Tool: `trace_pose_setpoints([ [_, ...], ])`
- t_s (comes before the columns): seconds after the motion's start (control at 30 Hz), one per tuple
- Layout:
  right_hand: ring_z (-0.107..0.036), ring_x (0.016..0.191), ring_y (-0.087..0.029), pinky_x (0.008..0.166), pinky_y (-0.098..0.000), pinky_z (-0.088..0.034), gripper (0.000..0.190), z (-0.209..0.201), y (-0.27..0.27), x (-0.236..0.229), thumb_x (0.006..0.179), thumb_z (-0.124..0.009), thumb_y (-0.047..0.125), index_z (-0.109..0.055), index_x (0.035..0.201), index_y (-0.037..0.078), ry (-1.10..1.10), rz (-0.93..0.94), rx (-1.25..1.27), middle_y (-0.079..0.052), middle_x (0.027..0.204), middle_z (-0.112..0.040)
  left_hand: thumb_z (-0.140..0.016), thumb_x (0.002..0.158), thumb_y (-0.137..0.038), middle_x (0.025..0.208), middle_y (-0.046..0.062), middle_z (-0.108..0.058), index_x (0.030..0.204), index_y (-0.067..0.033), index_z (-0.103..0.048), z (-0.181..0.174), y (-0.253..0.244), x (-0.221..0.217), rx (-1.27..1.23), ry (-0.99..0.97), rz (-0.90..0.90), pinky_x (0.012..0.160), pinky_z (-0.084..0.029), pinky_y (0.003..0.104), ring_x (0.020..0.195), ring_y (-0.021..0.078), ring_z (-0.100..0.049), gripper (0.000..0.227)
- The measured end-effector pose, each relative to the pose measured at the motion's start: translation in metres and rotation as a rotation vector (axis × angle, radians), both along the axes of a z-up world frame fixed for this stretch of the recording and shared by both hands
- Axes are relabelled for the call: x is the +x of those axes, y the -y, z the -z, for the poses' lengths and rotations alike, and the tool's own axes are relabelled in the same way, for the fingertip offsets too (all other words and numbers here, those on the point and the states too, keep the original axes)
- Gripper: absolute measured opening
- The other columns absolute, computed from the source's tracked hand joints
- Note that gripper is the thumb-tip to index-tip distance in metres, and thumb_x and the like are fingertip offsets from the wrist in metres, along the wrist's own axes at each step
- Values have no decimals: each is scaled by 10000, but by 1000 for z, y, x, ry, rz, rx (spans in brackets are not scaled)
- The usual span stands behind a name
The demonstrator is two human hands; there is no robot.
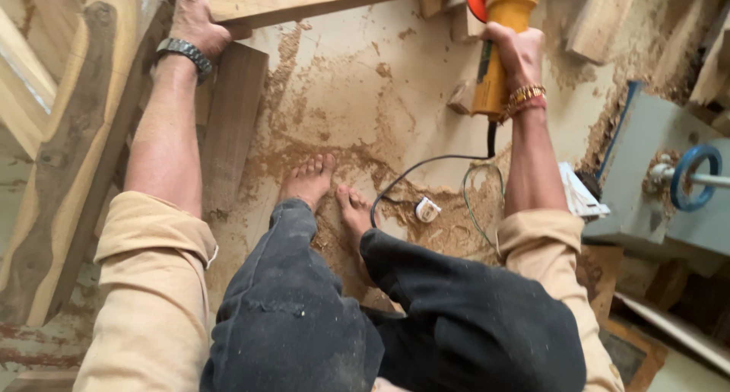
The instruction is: The person uses a handheld angle grinder to sand or grind the surface of wooden blocks while sitting on the floor in a workshop area.
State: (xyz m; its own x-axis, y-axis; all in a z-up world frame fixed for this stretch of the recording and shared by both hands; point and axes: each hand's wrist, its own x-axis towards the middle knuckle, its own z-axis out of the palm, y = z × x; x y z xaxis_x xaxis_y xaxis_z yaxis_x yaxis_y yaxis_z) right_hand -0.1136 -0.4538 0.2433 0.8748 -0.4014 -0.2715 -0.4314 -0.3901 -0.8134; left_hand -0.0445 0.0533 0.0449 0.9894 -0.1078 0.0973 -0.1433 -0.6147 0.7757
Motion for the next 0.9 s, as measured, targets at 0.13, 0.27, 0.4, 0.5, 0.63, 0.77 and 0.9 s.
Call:
trace_pose_setpoints([
  [0.13,-648,560,-163,495,-309,-574,316,-16,-28,-18,766,-750,208,-636,969,-6,-16,-126,4,-72,774,-664,-713,758,66,1376,224,-593,1373,25,-449,-2,-3,-6,32,-164,-7,1155,-507,356,1314,331,-591,671],
  [0.27,-630,619,-164,508,-313,-589,395,-20,-83,-32,751,-769,247,-587,1020,22,-88,-303,-10,-82,816,-638,-773,807,-68,1375,154,-616,1443,-60,-426,-3,5,-5,-89,-405,-59,1118,-549,328,1285,253,-630,725],
  [0.4,-684,664,-157,548,-314,-595,472,-21,-123,-20,692,-816,330,-625,995,23,-115,-472,-153,-89,849,-712,-764,720,107,1431,218,-559,1390,23,-421,-4,-2,-4,44,-1,32,1253,-457,408,1357,331,-546,757],
  [0.5,-726,677,-168,618,-307,-627,488,-13,-127,-3,671,-807,345,-640,996,22,-137,-537,-296,-99,848,-747,-995,667,-61,1410,202,-551,1455,-17,-398,0,3,-3,-21,76,73,1170,-457,427,1340,339,-526,990],
  [0.63,-728,699,-182,636,-324,-621,498,-5,-115,11,672,-828,355,-661,997,15,-174,-498,-357,-108,851,-737,-1011,669,-60,1383,185,-549,1410,-31,-409,1,-3,0,-74,17,68,1144,-506,399,1323,324,-558,955],
  [0.77,-718,694,-167,636,-325,-613,469,-7,-86,3,676,-834,340,-687,990,24,-231,-429,-326,-89,858,-745,-880,721,22,1374,153,-587,1405,-29,-406,7,-8,-7,-52,-87,40,1147,-529,364,1310,283,-596,833],
  [0.9,-705,652,-166,572,-333,-605,424,-13,-62,-1,684,-826,303,-664,954,20,-306,-269,-279,-73,821,-723,-852,801,-35,1326,107,-626,1426,-40,-396,12,-3,-3,-132,-217,27,1037,-596,328,1239,237,-660,774],
])
